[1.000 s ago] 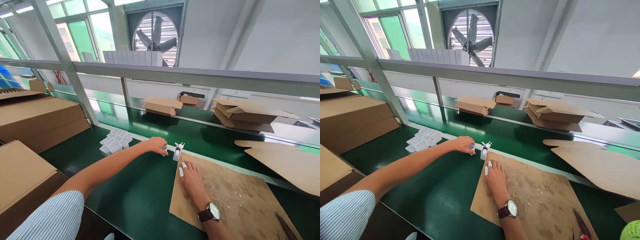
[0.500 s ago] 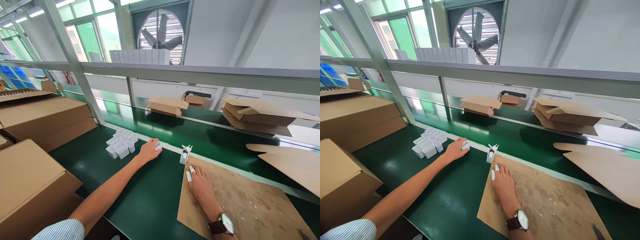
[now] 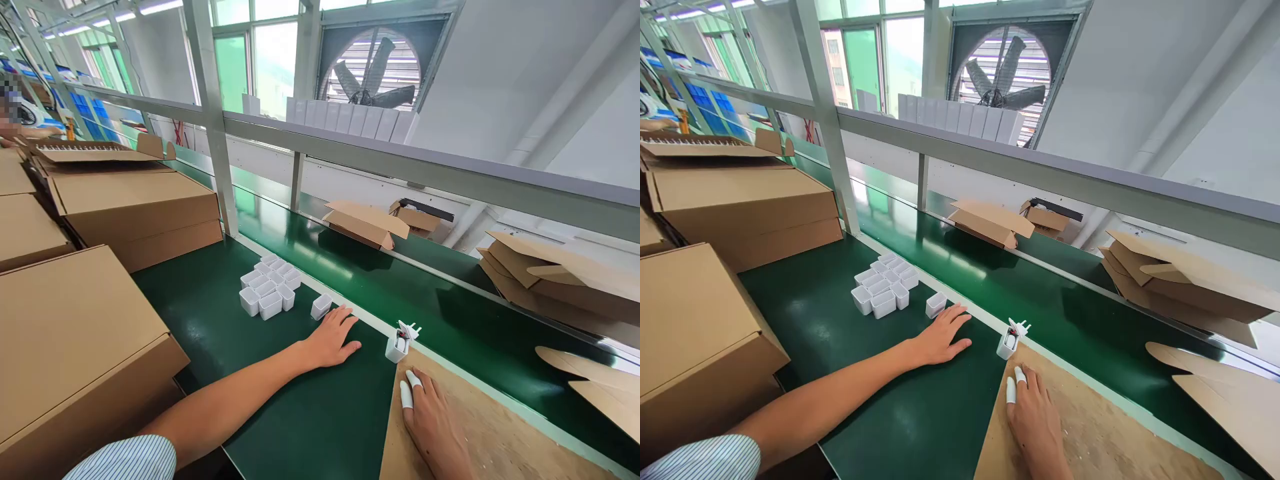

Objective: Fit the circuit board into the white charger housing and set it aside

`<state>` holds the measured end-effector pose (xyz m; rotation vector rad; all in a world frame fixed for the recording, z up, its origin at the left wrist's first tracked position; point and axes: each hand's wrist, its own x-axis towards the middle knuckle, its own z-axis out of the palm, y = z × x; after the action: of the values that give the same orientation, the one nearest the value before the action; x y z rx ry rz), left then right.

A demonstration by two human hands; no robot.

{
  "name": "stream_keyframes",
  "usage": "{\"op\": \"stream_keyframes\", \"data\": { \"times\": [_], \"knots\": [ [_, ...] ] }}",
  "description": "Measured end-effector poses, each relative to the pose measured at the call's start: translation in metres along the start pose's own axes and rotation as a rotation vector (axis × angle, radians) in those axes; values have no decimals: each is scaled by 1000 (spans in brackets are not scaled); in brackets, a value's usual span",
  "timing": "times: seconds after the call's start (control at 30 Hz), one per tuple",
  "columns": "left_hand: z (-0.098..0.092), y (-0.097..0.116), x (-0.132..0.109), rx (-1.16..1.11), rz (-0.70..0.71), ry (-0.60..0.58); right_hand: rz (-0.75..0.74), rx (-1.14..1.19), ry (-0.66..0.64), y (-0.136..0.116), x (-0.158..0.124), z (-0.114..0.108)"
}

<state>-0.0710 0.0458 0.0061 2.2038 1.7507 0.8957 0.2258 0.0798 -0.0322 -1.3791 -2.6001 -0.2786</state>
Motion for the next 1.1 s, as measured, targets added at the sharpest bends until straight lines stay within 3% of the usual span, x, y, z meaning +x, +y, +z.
{"op": "stream_keyframes", "data": {
  "times": [0.1, 0.27, 0.53, 0.77, 0.93, 1.1],
  "knots": [
    [5, -10, 4, -57, -145, 31, -41, -35, -7, 7, 4, 8],
    [-12, -30, 7, -95, -260, 98, -105, -14, -38, 16, 12, 12],
    [-20, -30, 8, -182, -417, 208, -124, -24, -91, 25, 14, 0],
    [-23, -37, 6, -277, -530, 294, -60, -70, 145, 9, -2, 17],
    [-26, -40, 4, -437, -553, 384, -96, -50, 171, 5, -3, 19],
    [-24, -41, 2, -451, -585, 436, -144, 11, 98, 13, -5, 15]
  ]
}}
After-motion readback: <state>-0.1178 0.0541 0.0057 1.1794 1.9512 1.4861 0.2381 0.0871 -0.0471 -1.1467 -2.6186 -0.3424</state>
